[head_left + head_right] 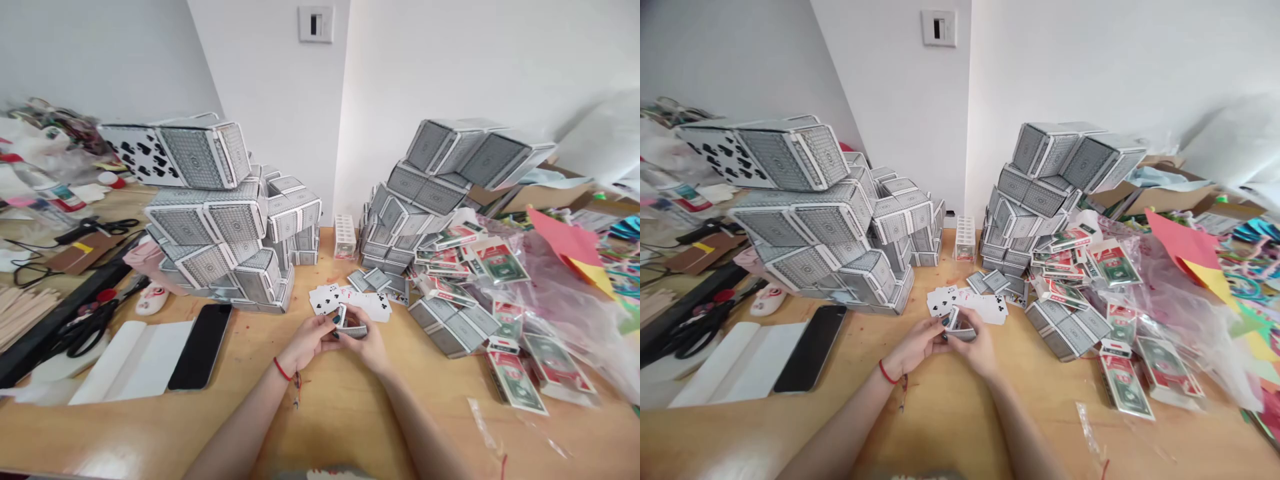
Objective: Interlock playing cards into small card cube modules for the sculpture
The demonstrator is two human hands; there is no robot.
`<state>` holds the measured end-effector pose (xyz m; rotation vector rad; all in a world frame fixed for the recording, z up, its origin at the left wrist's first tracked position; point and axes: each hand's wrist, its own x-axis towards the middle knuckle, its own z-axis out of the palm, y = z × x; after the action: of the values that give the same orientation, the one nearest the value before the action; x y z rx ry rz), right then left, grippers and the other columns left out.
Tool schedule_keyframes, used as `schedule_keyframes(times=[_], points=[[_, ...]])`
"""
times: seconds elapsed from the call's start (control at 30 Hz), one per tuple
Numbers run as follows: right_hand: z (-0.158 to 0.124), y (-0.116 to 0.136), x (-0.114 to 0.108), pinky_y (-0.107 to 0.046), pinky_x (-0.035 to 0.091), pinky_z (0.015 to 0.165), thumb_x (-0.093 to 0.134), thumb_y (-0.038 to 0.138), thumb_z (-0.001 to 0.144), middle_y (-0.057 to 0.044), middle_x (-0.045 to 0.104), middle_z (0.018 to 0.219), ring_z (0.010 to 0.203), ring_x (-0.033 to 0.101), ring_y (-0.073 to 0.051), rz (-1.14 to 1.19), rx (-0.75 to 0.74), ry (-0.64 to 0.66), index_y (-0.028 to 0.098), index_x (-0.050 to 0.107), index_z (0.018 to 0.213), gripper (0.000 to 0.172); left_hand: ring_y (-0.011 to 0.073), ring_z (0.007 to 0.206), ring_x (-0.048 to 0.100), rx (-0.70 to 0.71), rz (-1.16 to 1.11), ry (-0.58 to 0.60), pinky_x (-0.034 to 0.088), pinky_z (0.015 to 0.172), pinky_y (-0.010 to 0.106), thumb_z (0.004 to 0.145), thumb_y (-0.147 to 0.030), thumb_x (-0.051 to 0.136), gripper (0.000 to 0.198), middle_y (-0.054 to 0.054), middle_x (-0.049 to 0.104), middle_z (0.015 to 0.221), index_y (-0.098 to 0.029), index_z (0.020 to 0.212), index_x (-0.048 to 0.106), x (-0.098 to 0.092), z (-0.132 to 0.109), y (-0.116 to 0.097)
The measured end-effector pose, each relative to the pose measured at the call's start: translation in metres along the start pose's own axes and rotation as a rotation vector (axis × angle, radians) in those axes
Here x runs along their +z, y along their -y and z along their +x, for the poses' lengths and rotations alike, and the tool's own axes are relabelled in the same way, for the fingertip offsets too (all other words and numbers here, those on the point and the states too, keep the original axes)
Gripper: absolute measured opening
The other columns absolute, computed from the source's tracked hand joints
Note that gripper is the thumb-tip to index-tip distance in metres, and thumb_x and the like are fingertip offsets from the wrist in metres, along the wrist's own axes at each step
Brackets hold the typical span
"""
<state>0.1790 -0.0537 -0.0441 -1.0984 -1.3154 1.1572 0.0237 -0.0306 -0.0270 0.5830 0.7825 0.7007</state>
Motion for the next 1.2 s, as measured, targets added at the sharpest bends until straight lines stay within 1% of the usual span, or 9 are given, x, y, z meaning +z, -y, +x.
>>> schedule_keyframes(times=[0.2,0.3,0.4,0.5,0.57,0.7,0.83,1.07,1.2], points=[[-0.002,-0.001,0.004,-0.039,0.047,0.083,0.073,0.029,0.062,-0.007,0.059,0.108,0.096,0.059,-0.024,0.012,0.003,0.010,0.023,0.053,0.112,0.054,0.0126,0.070,0.059,0.009,0.096,0.006,0.050,0.071,0.031,0.059,-0.028,0.077,0.030,0.003,0.062,0.076,-0.012,0.069,0.053,0.000,-0.001,-0.006],[-0.002,-0.002,0.007,-0.039,0.048,0.083,0.075,0.033,0.060,-0.006,0.059,0.108,0.096,0.059,-0.024,0.009,-0.028,-0.009,0.025,0.053,0.110,0.055,0.0103,0.065,0.056,0.091,0.221,-0.048,0.045,0.061,0.022,0.054,-0.027,0.078,0.032,0.001,0.060,0.069,-0.012,0.064,0.052,0.000,-0.001,-0.008],[-0.001,-0.004,0.009,-0.038,0.049,0.081,0.076,0.036,0.059,-0.007,0.055,0.110,0.093,0.059,-0.023,-0.035,-0.047,-0.062,0.026,0.053,0.112,0.059,0.0081,0.059,0.052,0.204,0.344,-0.072,0.040,0.057,0.019,0.054,-0.028,0.077,0.031,-0.002,0.056,0.063,-0.012,0.061,0.052,-0.001,0.000,-0.008],[0.000,-0.009,0.008,-0.038,0.048,0.081,0.079,0.036,0.054,-0.008,0.051,0.113,0.092,0.057,-0.023,-0.106,-0.053,-0.150,0.025,0.052,0.114,0.067,0.0081,0.061,0.051,0.274,0.366,-0.063,0.039,0.060,0.019,0.054,-0.026,0.076,0.029,-0.002,0.055,0.065,-0.012,0.064,0.052,-0.003,0.000,-0.009],[0.002,-0.014,0.006,-0.037,0.048,0.079,0.080,0.035,0.052,-0.008,0.051,0.109,0.093,0.056,-0.023,-0.083,-0.031,-0.174,0.024,0.052,0.113,0.068,0.0088,0.064,0.052,0.298,0.375,-0.064,0.041,0.063,0.021,0.055,-0.025,0.076,0.029,-0.002,0.055,0.068,-0.013,0.065,0.052,-0.003,0.000,-0.010],[0.005,-0.018,0.000,-0.035,0.050,0.073,0.079,0.033,0.055,-0.004,0.054,0.097,0.086,0.058,-0.022,0.163,0.067,-0.127,0.026,0.051,0.113,0.065,0.0111,0.069,0.054,0.338,0.424,-0.077,0.042,0.066,0.023,0.056,-0.026,0.076,0.030,0.000,0.057,0.071,-0.014,0.066,0.050,-0.004,0.000,-0.012],[0.007,-0.014,-0.005,-0.038,0.046,0.085,0.078,0.031,0.058,-0.006,0.059,0.103,0.095,0.057,-0.022,0.327,0.117,-0.069,0.025,0.052,0.115,0.063,0.0117,0.067,0.056,0.343,0.509,-0.074,0.043,0.066,0.024,0.056,-0.029,0.075,0.032,0.000,0.058,0.071,-0.014,0.065,0.049,-0.005,-0.001,-0.013],[0.004,-0.007,-0.007,-0.042,0.046,0.085,0.076,0.032,0.061,-0.009,0.058,0.116,0.102,0.056,-0.024,0.365,0.110,0.010,0.026,0.050,0.119,0.063,0.0171,0.079,0.061,0.322,0.571,-0.006,0.047,0.074,0.031,0.057,-0.030,0.075,0.033,0.007,0.064,0.090,-0.014,0.070,0.050,-0.004,-0.003,-0.005],[0.003,-0.003,-0.007,-0.040,0.047,0.083,0.074,0.033,0.064,-0.009,0.057,0.119,0.103,0.055,-0.024,0.359,0.097,0.021,0.026,0.050,0.119,0.061,0.0181,0.084,0.061,0.340,0.591,0.036,0.046,0.079,0.032,0.058,-0.028,0.075,0.031,0.009,0.065,0.094,-0.014,0.071,0.050,-0.006,-0.001,0.000]])
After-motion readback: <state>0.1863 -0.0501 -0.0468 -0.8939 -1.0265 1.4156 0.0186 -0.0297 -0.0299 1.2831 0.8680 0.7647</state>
